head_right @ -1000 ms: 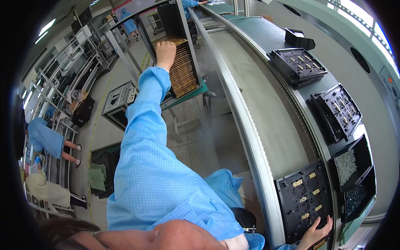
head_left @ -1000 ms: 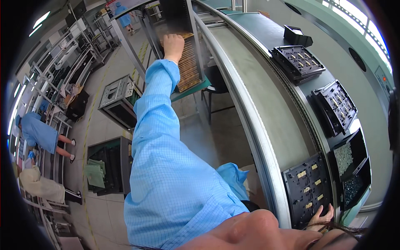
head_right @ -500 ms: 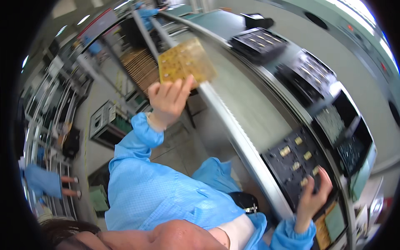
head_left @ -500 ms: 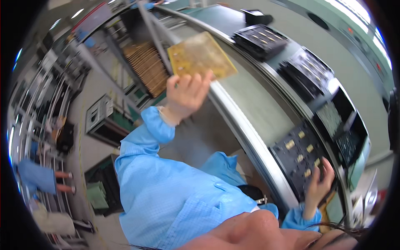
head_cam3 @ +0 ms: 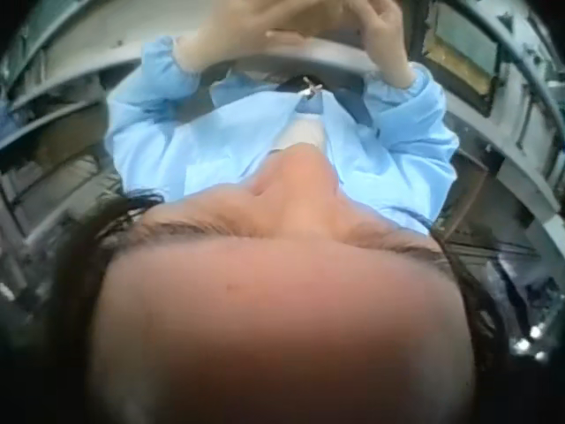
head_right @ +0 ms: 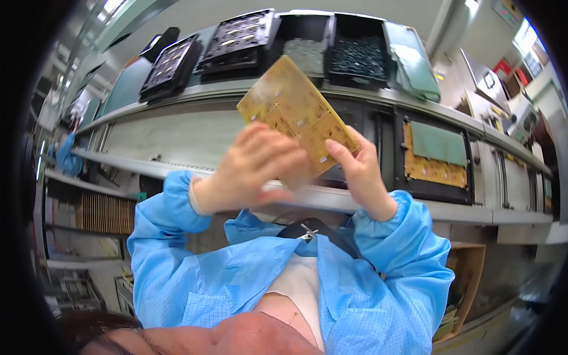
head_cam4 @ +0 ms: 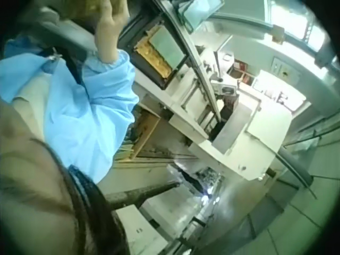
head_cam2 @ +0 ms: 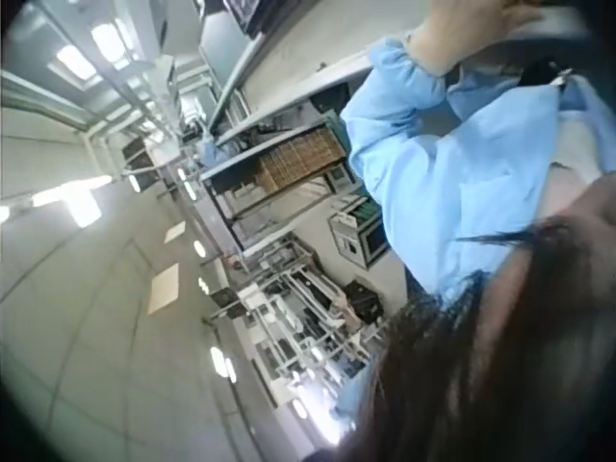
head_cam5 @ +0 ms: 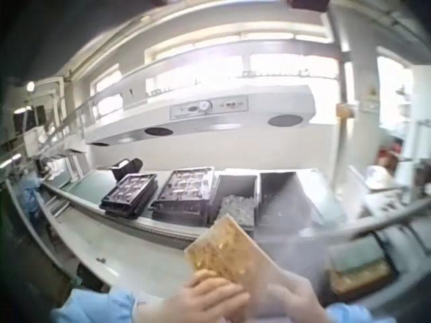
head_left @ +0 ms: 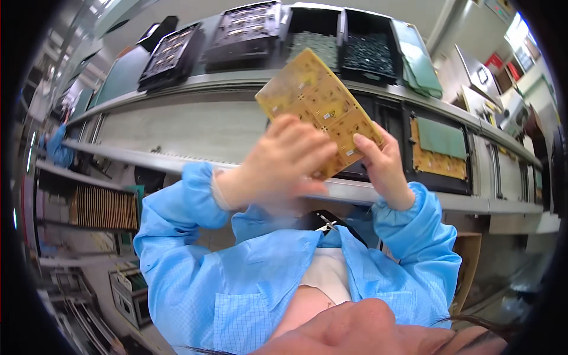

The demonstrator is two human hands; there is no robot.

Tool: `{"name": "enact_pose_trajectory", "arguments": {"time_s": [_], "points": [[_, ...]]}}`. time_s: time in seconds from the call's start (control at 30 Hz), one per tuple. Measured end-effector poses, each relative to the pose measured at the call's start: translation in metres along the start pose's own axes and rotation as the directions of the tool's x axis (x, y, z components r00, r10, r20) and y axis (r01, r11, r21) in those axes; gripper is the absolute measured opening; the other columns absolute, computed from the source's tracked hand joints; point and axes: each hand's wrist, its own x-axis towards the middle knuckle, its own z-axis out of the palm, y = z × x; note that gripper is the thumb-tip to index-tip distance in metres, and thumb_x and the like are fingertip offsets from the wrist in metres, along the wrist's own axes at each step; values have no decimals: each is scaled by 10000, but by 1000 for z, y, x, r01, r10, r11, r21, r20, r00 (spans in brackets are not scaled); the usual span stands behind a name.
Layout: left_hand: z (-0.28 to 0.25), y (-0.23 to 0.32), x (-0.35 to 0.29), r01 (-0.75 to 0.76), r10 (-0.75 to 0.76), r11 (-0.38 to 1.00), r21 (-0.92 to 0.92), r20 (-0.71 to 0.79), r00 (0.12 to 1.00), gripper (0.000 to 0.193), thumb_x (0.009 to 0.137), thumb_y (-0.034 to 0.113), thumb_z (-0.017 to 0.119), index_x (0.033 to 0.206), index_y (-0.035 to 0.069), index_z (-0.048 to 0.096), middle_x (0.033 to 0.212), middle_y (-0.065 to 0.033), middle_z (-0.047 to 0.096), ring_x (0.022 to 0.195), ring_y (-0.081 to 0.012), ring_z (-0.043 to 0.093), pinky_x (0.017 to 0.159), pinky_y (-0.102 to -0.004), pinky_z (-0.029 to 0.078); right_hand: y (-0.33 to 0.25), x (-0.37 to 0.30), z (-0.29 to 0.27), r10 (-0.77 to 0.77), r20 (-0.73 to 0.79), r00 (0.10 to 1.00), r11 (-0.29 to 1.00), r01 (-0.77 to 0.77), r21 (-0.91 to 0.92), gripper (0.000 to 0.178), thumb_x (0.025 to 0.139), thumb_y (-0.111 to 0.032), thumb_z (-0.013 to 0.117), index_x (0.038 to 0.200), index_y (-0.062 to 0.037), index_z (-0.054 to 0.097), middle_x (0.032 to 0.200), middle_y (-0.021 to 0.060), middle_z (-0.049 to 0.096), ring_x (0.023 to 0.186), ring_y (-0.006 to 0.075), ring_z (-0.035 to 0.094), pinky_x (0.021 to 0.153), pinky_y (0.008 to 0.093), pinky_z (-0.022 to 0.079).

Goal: Assembling electronic components and protective covers onto printed circuit boards at an industrial workstation.

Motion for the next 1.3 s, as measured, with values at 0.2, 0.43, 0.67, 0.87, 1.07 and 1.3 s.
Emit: {"name": "enact_pose_trajectory", "arguments": {"time_s": [0.2, 0.43, 0.67, 0.87, 1.07, 1.3], "points": [[22, -88, 88, -155, 154, 946, 283, 25, 988, 525, 884, 465, 647, 1291, 138, 596, 1320, -68, 590, 1281, -248, 512, 1148, -527, 295, -41, 15, -52, 104, 156, 982, 992, -93, -81, 363, 916, -151, 656, 1213, 52, 603, 1073, 54, 664, 1001, 107, 602, 885, 268, 487], [59, -144, 114, 216, -181, 956, -197, 181, 967, 300, 897, 371, 683, 1072, 133, 735, 921, -94, 733, 863, -275, 700, 773, -383, 539, -17, 55, -85, 103, 41, 994, 988, -98, -123, 491, 970, -209, 652, 1365, 43, 503, 1198, 115, 650, 1060, 171, 652, 924, 316, 539], [102, -154, 67, 554, -480, 798, -237, 305, 822, 292, 940, 293, 689, 1141, 84, 723, 895, -69, 736, 819, -125, 679, 768, -297, 543, 8, 49, -105, 38, -188, 981, 959, -89, -270, 488, 986, -243, 644, 1377, 4, 492, 1264, 148, 636, 1095, 194, 655, 979, 313, 514], [115, -154, 57, 625, -474, 696, -352, 429, 769, 306, 918, 272, 731, 1127, 49, 718, 907, -47, 727, 824, -103, 660, 757, -268, 541, 10, 50, -106, 36, -169, 985, 953, -84, -292, 432, 985, -236, 643, 1330, 6, 548, 1228, 127, 655, 1070, 178, 653, 958, 301, 514], [114, -142, 48, 522, -428, 821, -231, 355, 831, 345, 861, 281, 747, 1159, 112, 707, 1048, -135, 588, 1036, -308, 591, 901, -400, 498, 17, 46, -102, -14, -111, 994, 822, -51, -567, 256, 963, -197, 652, 1158, -37, 691, 1189, 89, 669, 1044, 163, 642, 908, 295, 513], [112, -128, 35, 319, -298, 941, -110, 176, 938, 395, 830, 272, 772, 1171, 96, 681, 1077, -98, 591, 1086, -290, 567, 940, -394, 476, 27, 34, -83, -257, 96, 962, 352, 186, -917, 240, 868, -134, 711, 1086, -38, 693, 1243, 143, 607, 1202, 339, 532, 1027, 423, 428]]}}
